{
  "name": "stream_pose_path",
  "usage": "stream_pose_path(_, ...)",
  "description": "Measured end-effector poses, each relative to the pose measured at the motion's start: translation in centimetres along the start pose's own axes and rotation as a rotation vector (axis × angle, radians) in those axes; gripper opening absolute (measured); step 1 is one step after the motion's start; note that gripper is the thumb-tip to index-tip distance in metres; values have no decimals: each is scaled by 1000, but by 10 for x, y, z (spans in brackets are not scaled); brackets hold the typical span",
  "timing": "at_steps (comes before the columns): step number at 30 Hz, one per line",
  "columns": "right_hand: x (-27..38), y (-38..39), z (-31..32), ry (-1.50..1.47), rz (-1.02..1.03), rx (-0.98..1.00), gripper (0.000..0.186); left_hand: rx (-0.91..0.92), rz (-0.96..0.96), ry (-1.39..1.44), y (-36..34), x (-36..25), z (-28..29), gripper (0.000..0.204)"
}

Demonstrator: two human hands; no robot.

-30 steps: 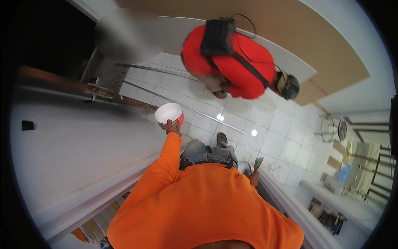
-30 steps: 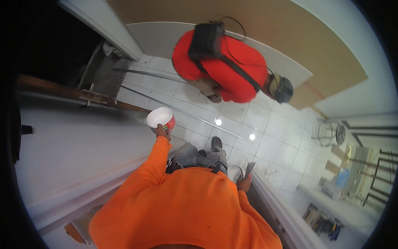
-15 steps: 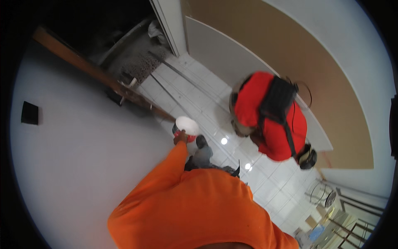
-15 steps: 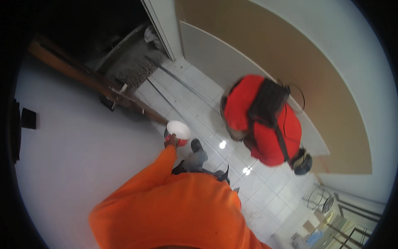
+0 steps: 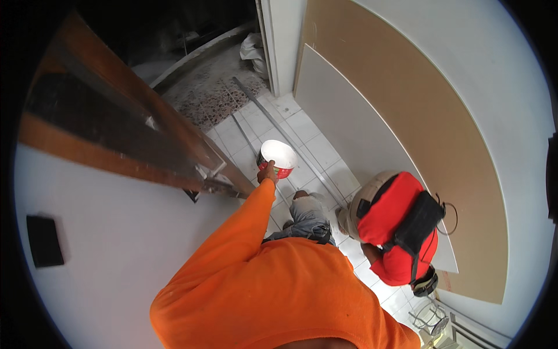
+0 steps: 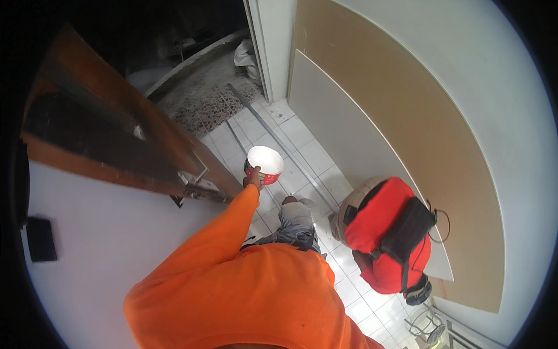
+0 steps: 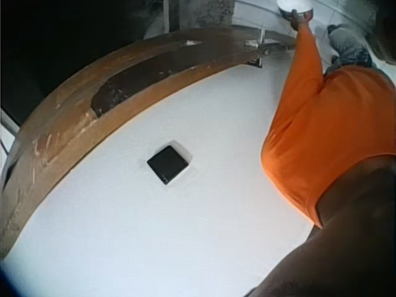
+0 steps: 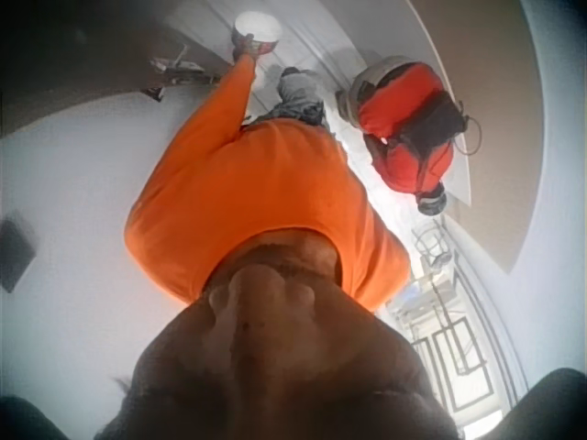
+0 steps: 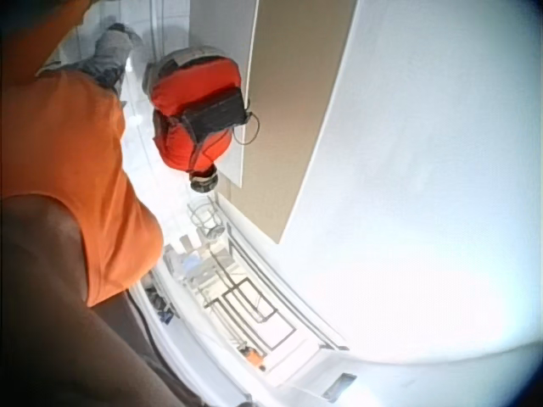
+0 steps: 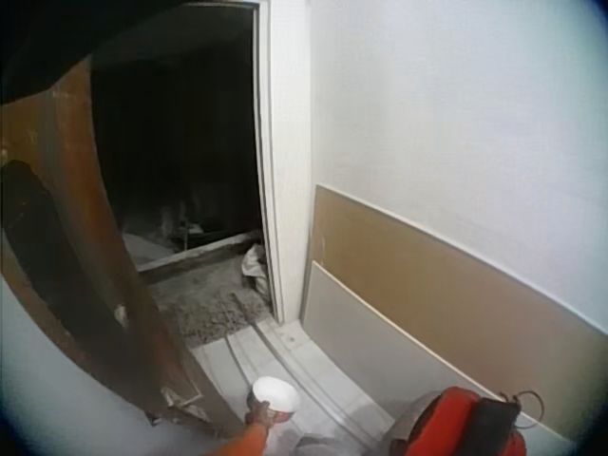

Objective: The person opens a red paint bucket and uses a metal scraper to mix the white paint inside. They scrape the sides and bottom of the bucket repeatedly to blend the contents. The person then carries the bucket and scraper into a darker area and continues mixing.

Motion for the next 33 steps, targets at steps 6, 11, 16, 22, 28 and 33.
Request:
stream_pose_path(6, 54, -88, -11, 67, -50, 89, 54, -54, 84, 128, -46, -107, -47, 60)
stream_pose_path(11, 136, -202, 3, 105, -25, 144, 53, -132, 138, 215, -120, -176, -47, 61)
stream_pose_path(16, 231, -311, 18, 111, 96, 149, 53, -102, 137, 436, -160, -225, -30, 47)
stream_pose_path(22, 360, -411, 29, 147, 222, 199, 52, -66, 127, 420, -236, -258, 10, 47)
stream_pose_path(28, 458, -471, -10, 296, 254, 277, 51, -166, 175, 712, -272, -322, 20, 53)
stream_pose_path(33, 574, -509, -51, 515, 379, 289, 50, -248, 321, 706, -331, -387, 28, 60)
Point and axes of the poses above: each hand's wrist, its own y-axis away from the middle knuckle, its own z-axis out of the back of the hand, x = y × z, the point moved 3 cm from there along -y, towards the middle knuckle, and after that the axes turned 13 degrees about z, right-handed, at the moved point
